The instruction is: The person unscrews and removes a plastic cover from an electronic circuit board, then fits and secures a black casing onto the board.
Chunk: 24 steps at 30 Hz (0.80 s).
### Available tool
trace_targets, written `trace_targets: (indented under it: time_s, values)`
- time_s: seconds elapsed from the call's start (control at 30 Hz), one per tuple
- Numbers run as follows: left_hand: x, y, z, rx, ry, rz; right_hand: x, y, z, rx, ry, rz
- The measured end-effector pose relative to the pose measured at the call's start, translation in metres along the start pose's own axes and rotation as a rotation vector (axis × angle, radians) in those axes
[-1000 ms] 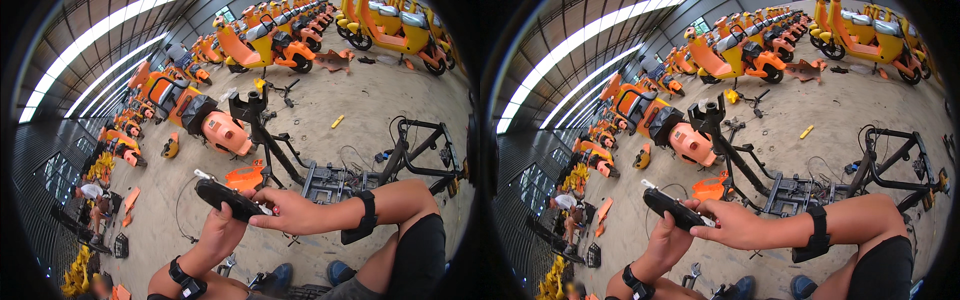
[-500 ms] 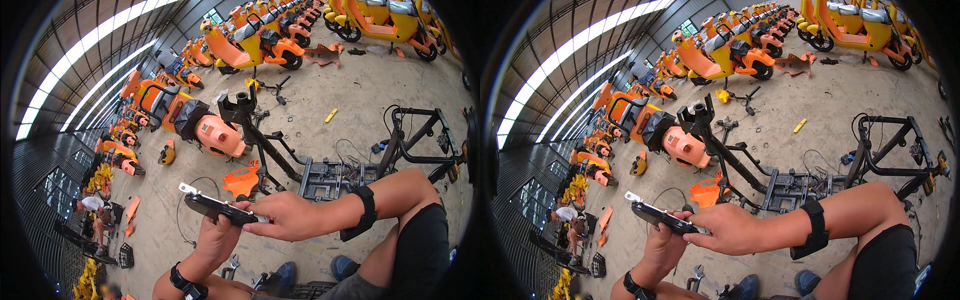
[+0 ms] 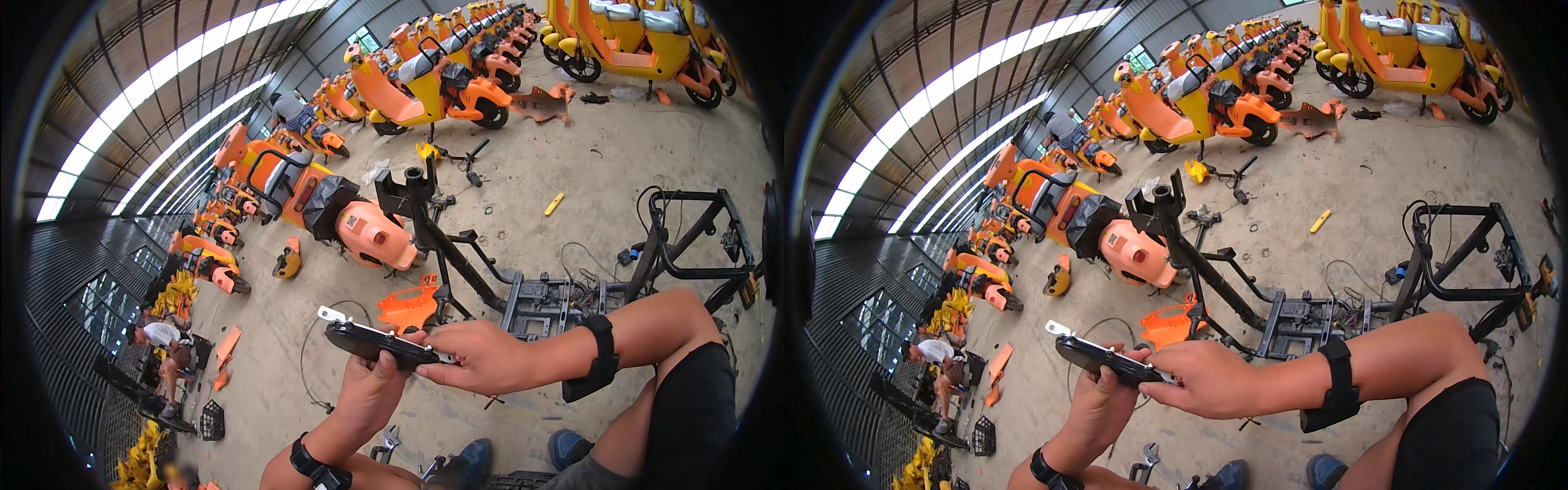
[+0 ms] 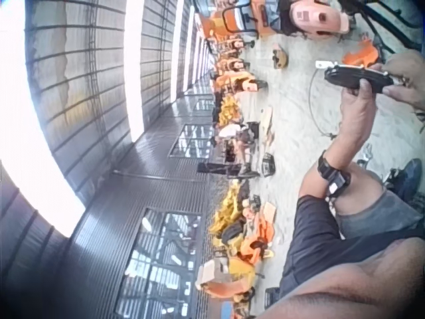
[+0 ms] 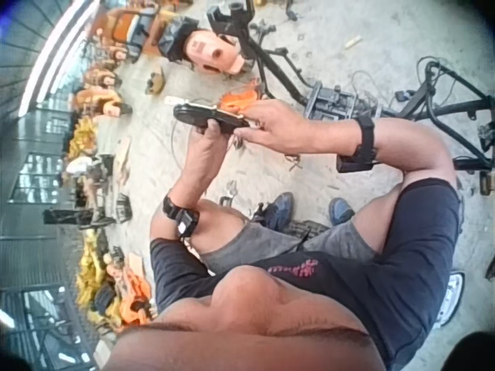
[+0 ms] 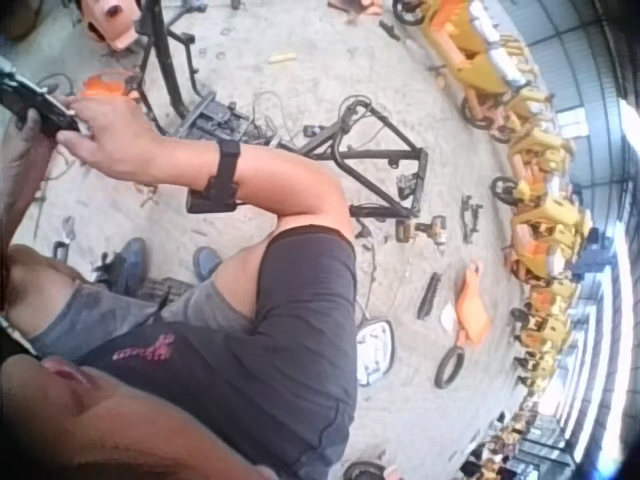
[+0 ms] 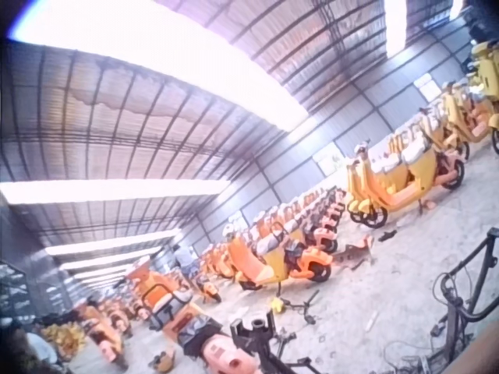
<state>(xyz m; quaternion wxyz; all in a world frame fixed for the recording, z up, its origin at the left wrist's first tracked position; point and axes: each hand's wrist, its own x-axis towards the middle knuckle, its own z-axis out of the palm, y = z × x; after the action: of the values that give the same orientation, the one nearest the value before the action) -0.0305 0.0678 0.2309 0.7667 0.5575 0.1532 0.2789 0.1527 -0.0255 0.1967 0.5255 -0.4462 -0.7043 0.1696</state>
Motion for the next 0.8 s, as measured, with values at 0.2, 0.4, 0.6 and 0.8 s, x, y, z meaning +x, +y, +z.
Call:
trace_targets:
  time_s: [0.2, 0.4, 0.6, 0.8]
  values:
    - [0.000, 0.004, 0.005, 0.140, 0.146, -0.037, -0.003, 0.005, -0.004, -0.029, -0.012, 0.047]
    - [0.002, 0.012, 0.006, 0.167, 0.167, -0.110, -0.002, 0.011, -0.002, 0.043, 0.015, 0.140]
    - [0.000, 0.018, 0.004, 0.128, 0.280, -0.178, 0.000, 0.011, -0.004, 0.165, 0.069, 0.325]
    - [-0.002, 0.014, -0.008, 0.223, 0.365, -0.056, 0.004, 0.020, -0.012, 0.216, 0.070, 0.439]
